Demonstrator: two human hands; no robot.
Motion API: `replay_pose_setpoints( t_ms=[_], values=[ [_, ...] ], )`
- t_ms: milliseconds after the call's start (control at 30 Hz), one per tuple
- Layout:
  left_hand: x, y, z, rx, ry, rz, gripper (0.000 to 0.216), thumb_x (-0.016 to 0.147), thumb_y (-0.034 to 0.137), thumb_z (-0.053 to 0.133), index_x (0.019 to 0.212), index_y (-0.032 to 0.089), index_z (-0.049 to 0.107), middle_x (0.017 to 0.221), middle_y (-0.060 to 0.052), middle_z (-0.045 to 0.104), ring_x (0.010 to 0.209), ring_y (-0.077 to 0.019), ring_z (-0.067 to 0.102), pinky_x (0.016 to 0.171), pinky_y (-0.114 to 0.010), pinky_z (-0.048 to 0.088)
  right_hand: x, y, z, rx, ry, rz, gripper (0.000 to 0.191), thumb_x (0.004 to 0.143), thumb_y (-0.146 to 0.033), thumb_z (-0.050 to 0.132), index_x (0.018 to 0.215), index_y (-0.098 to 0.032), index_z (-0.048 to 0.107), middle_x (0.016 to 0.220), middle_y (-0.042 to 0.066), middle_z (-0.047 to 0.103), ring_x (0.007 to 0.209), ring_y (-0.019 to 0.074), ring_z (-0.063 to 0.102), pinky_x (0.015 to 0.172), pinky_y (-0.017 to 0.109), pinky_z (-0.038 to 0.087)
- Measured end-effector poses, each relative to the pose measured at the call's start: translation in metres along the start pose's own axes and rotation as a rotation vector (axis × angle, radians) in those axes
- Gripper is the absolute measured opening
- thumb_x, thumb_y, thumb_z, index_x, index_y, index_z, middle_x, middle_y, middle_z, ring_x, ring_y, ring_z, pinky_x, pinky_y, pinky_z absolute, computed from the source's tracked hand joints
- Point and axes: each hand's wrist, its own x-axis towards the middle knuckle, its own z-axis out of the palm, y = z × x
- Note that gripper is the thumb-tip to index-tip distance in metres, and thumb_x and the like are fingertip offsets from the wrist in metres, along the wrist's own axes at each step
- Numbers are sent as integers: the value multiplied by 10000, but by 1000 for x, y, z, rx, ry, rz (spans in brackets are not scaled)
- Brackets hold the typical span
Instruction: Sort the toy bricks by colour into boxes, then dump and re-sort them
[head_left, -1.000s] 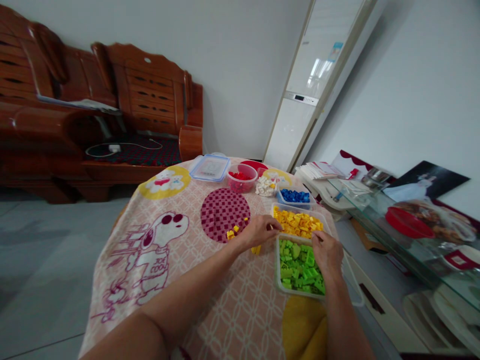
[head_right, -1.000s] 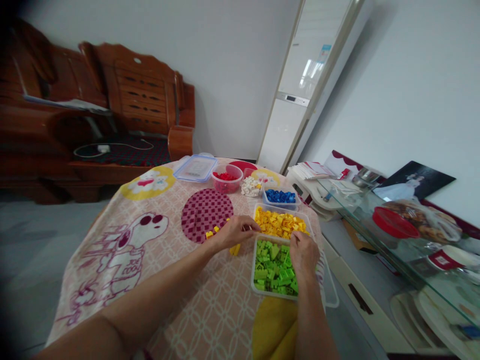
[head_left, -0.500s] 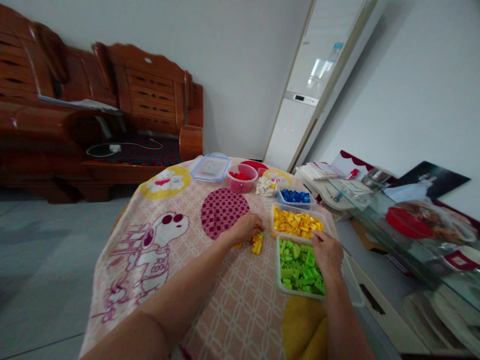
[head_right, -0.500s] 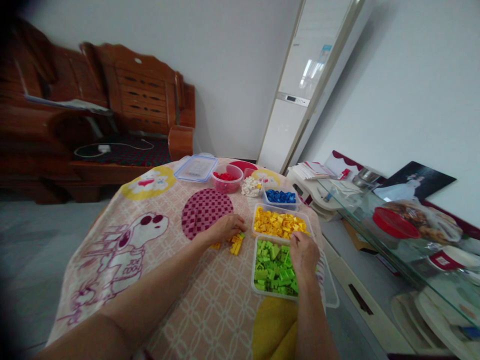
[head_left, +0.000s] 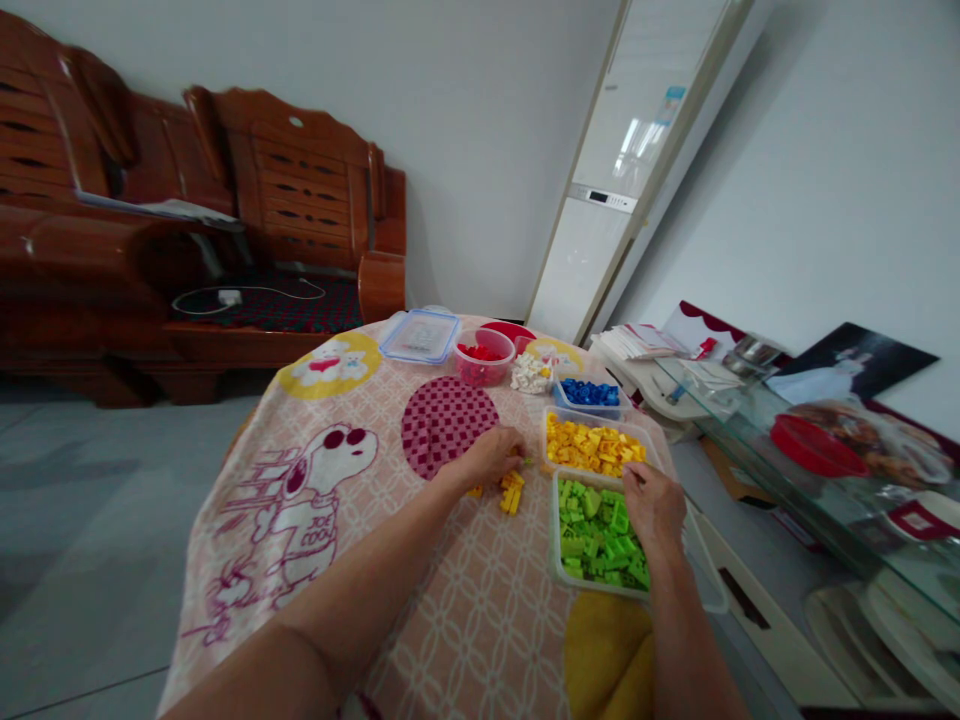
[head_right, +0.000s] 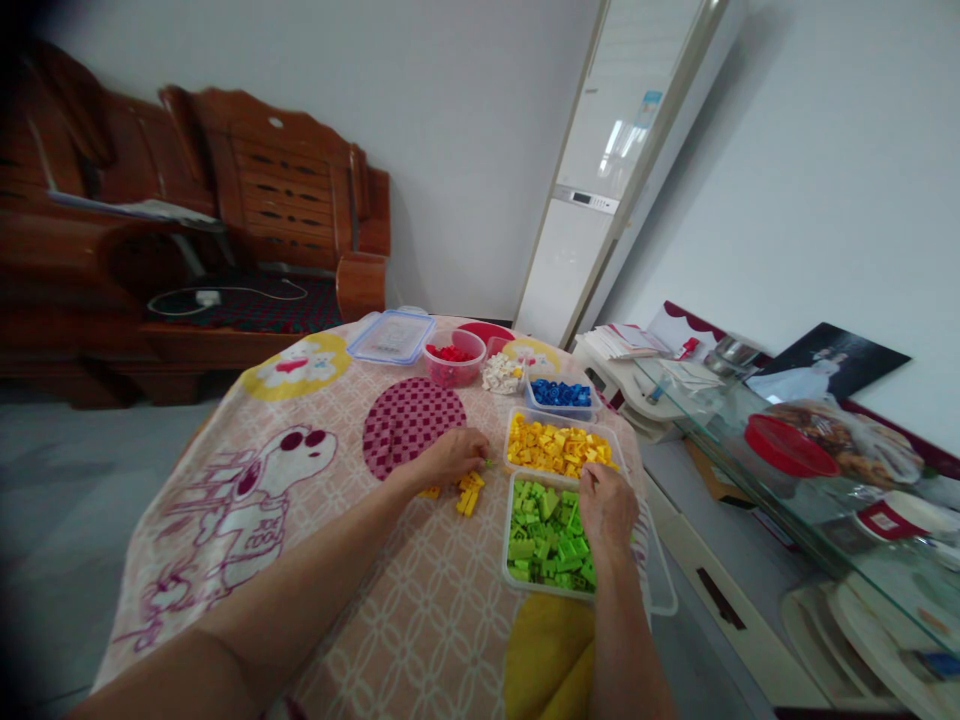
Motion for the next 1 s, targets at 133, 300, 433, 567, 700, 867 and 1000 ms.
replay_pose_setpoints(
  t_ms=[133,300,433,567,700,867,1000],
  values=[
    [-1,8,-8,-127,193,-72,113,783,150,604,840,143,702,803,-28,695,750,-138,606,711,-219,440,0,0,0,4,7,6,305,853,-292,479,872,-181,762,830,86,730,717,185,582,656,266,346],
    [-4,35,-13,-288,254,45,111,817,190,615,870,147,703,796,-18,688,697,-111,589,677,-208,434,0,-1,0,-16,-5,10,304,863,-291,478,879,-180,760,825,84,728,714,182,580,655,267,339],
    [-7,59,4,-303,151,199,106,822,198,649,899,160,712,864,-39,692,768,-132,612,739,-231,459,0,-2,-1,-21,-21,28,303,865,-289,483,901,-173,759,835,91,729,723,188,591,662,270,348],
    [-9,69,23,-227,75,340,107,853,243,647,909,190,720,954,-52,706,955,-181,620,896,-286,448,0,-2,-1,-33,-18,-1,306,865,-289,475,897,-173,757,826,90,726,717,189,589,659,272,347],
    [-10,70,28,-172,46,377,140,869,268,633,946,208,734,1083,-67,697,1037,-207,610,946,-320,435,0,-2,-1,-34,-9,-1,314,869,-297,469,892,-176,757,821,90,728,706,186,583,653,272,343],
    [-9,68,20,-200,153,340,162,885,244,600,973,195,726,1019,-72,711,1001,-198,616,948,-319,436,0,-1,0,-20,-15,7,310,867,-296,477,899,-170,758,841,95,733,713,189,592,657,273,344],
    [-5,47,6,-140,272,122,189,863,158,562,954,170,727,963,-78,719,934,-186,634,888,-294,457,1,-2,-1,-20,-15,21,297,857,-291,483,871,-176,757,827,90,731,702,189,591,648,271,342]
  ],
)
